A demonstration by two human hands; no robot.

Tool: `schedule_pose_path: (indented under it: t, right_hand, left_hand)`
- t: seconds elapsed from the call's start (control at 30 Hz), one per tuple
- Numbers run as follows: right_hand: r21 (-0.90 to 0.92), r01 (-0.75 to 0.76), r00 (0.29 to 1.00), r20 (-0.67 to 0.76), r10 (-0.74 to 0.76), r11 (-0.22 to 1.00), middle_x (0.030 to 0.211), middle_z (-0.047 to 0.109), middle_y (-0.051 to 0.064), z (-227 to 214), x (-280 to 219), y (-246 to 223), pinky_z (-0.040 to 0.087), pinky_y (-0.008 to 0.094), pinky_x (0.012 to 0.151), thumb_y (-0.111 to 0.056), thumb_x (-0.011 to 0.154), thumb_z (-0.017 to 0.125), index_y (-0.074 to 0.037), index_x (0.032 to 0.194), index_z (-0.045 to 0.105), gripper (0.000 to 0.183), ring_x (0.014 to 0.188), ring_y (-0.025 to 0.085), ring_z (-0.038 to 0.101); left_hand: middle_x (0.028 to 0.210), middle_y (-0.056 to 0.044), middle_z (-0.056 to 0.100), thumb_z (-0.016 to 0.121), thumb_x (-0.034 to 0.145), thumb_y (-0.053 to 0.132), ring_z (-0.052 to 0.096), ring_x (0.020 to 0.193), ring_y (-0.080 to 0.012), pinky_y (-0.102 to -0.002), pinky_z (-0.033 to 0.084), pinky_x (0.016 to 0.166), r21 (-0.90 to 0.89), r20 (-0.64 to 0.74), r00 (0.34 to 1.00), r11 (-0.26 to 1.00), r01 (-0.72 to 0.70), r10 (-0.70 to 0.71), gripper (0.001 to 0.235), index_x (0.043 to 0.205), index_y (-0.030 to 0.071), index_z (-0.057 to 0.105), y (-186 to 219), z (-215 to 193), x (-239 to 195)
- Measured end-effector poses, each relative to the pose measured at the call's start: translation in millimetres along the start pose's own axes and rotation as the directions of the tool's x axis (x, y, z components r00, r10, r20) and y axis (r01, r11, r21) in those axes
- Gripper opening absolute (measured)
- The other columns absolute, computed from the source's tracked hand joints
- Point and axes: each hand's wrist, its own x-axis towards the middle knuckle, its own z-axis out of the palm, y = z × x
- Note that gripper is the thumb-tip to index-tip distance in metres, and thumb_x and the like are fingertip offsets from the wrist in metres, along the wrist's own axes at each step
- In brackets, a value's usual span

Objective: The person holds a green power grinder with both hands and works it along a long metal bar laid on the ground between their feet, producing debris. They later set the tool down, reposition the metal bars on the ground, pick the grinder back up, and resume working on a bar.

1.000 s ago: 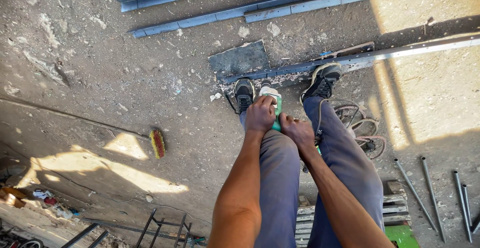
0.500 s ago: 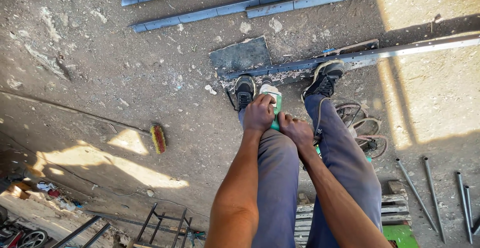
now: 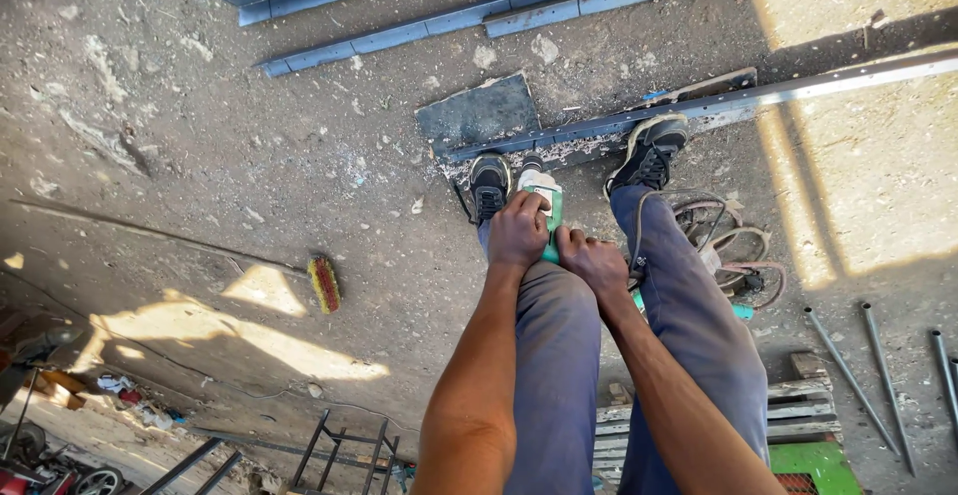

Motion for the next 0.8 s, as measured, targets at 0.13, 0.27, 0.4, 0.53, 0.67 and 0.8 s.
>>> schedule_pose_path:
  t: [0.13,0.27,0.4,0.53,0.67,0.8]
  right_hand:
    - [0.069,-0.032,0.999,0.033,0.03,0.997,0.069,0.06,-0.001,8.8,-2.4,-2.2,0.057,0.039,0.049,-0.029,0.086,0.058,-0.018,0.086,0.051,0.014,0.053,0.023,0.071]
    - [0.095,-0.078,0.99,0.124,0.066,0.992,0.072,0.063,0.0,2.2,1.4,-5.3,0.058,0.039,0.052,-0.025,0.085,0.055,-0.019,0.089,0.05,0.009,0.057,0.024,0.073]
    - [0.107,-0.099,0.98,0.182,0.079,0.989,0.074,0.066,0.0,-4.4,5.9,-7.1,0.058,0.039,0.054,-0.022,0.087,0.054,-0.019,0.091,0.051,0.007,0.06,0.025,0.075]
    - [0.091,-0.097,0.983,0.164,0.081,0.991,0.074,0.065,0.001,-4.8,9.3,-9.4,0.058,0.039,0.054,-0.022,0.085,0.056,-0.018,0.091,0.05,0.009,0.059,0.025,0.075]
    - [0.054,-0.085,0.982,0.172,0.075,0.995,0.075,0.064,0.0,-11.0,13.1,-12.4,0.059,0.037,0.055,-0.024,0.084,0.057,-0.019,0.091,0.051,0.011,0.06,0.023,0.075]
    - [0.113,-0.121,0.967,0.239,0.091,0.986,0.075,0.064,0.001,-4.8,9.9,-16.0,0.058,0.041,0.055,-0.025,0.086,0.054,-0.018,0.093,0.05,0.011,0.062,0.028,0.075]
  left_hand:
    - [0.082,0.0,0.06,0.053,0.081,0.018,0.071,0.076,-0.036,-0.052,0.062,0.066,0.014,0.01,1.0,1.0,-0.004,0.004,0.014,0.085,0.03,0.06,-1.9,2.0,3.7]
    - [0.081,0.002,0.06,0.054,0.081,0.016,0.071,0.076,-0.036,-0.051,0.062,0.065,0.009,0.017,0.999,0.999,-0.036,0.036,0.015,0.084,0.03,0.059,-4.5,-2.1,8.9]
    - [0.081,0.002,0.061,0.054,0.082,0.017,0.072,0.078,-0.0342,-0.051,0.062,0.066,-0.006,0.03,0.998,0.999,-0.046,0.047,0.014,0.085,0.029,0.06,-0.3,-11.7,12.7]
    - [0.081,0.001,0.061,0.054,0.083,0.016,0.072,0.077,-0.0351,-0.052,0.062,0.066,-0.024,0.023,0.999,0.999,-0.046,0.047,0.014,0.085,0.029,0.06,-3.6,-14.2,13.8]
    - [0.081,0.001,0.061,0.054,0.082,0.017,0.071,0.076,-0.0352,-0.052,0.062,0.066,-0.026,0.026,0.999,0.999,-0.04,0.041,0.015,0.085,0.03,0.06,-11.8,-10.3,12.7]
    - [0.083,0.002,0.062,0.054,0.083,0.018,0.072,0.078,-0.0344,-0.051,0.063,0.067,-0.03,0.024,0.999,0.999,-0.041,0.041,0.014,0.085,0.03,0.061,-9.7,-13.9,12.0]
